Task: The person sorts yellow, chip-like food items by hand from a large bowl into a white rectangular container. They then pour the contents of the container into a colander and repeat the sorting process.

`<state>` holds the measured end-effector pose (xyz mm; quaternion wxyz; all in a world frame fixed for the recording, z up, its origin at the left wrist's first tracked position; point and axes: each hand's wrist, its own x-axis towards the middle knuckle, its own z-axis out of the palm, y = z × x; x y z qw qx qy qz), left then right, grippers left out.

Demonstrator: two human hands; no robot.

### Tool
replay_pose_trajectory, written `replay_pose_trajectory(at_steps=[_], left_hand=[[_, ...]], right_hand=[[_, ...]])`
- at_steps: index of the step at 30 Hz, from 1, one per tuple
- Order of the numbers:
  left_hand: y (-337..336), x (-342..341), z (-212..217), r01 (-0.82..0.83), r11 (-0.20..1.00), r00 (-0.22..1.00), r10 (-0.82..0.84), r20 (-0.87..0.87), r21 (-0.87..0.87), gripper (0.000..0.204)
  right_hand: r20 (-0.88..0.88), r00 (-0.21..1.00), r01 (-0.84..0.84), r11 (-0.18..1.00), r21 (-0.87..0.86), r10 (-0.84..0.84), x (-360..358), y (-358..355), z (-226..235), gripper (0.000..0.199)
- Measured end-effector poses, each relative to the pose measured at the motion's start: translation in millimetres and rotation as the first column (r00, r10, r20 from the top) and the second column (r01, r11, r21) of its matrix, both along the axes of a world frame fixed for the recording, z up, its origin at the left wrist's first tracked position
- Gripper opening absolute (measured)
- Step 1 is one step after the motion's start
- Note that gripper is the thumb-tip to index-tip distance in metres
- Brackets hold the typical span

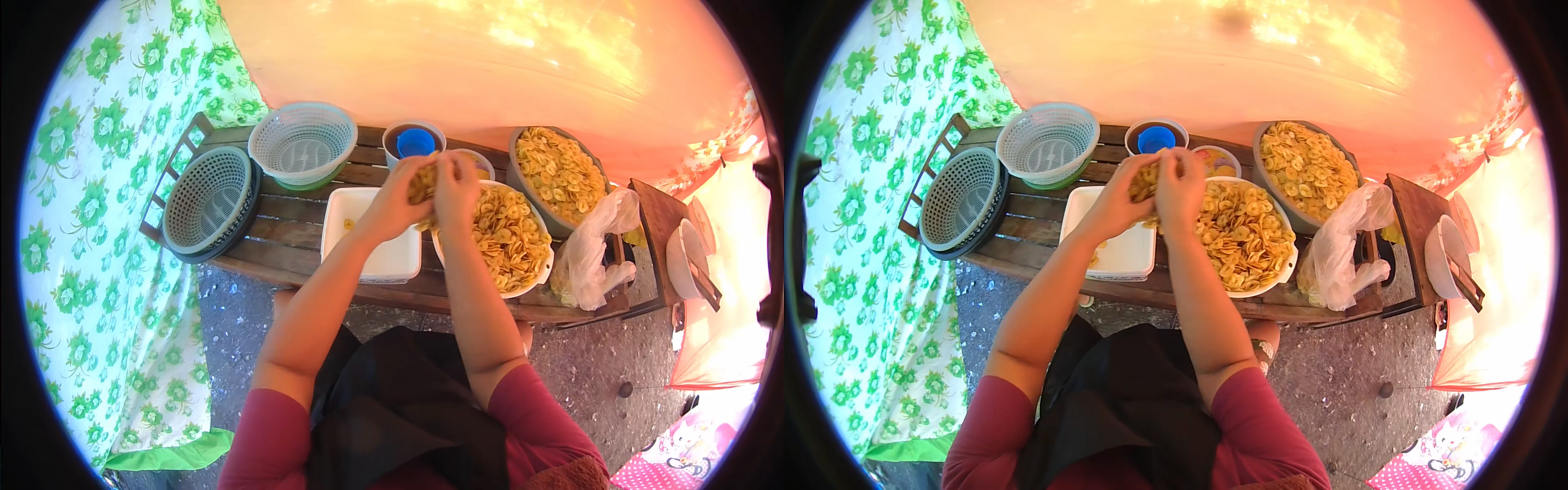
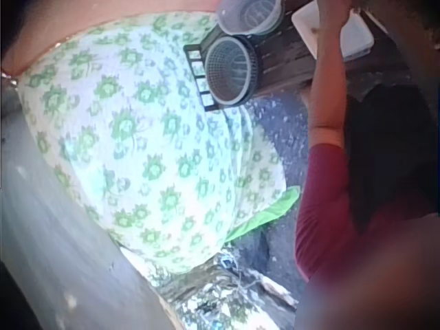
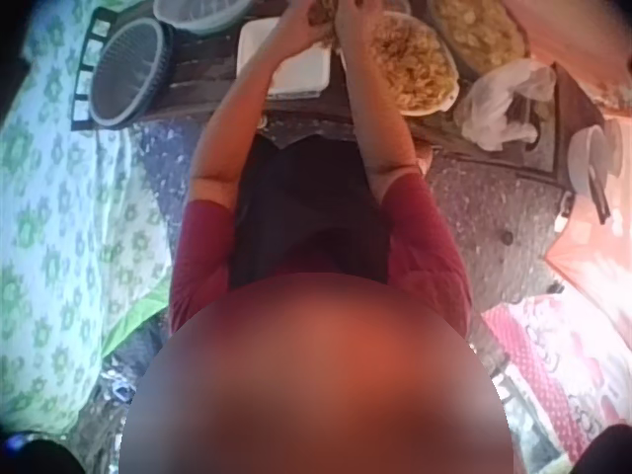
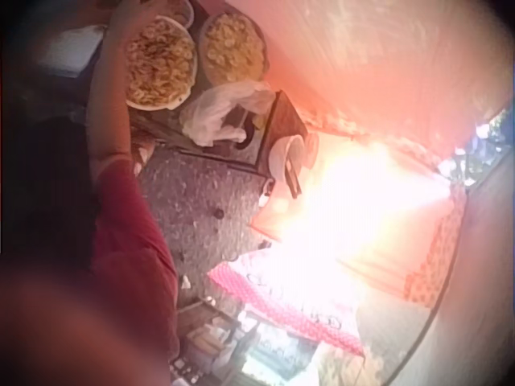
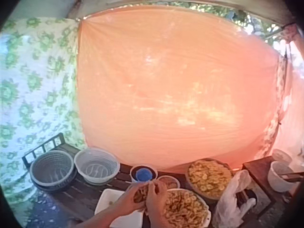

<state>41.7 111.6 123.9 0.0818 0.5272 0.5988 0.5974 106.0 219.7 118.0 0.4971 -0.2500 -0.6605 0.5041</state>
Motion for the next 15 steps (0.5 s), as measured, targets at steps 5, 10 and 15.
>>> replay_pose_trajectory(at_steps=[5, 10, 15], left_hand=[[-50.2, -19.4, -44.0, -0.023, 0.962, 0.984, 0.071, 0.166, -0.274, 0.058], [-68.4, -28.4, -64.6, -0.080, 0.884, 0.976, 0.163, 0.143, -0.461, 0.051], [-74.3, -40.3, -63.3, -0.104, 0.940, 0.888, 0.235, 0.394, -0.325, 0.040]], right_hand=[[0.356, 0.922, -0.160, 0.987, -0.012, 0.153, -20.9, -41.5, -46.4, 0.025], [0.511, 0.805, -0.291, 0.951, -0.104, 0.302, -13.7, -39.1, -58.9, 0.026], [0.319, 0.884, -0.289, 0.935, -0.203, 0.343, 22.9, 23.0, -22.4, 0.025]])
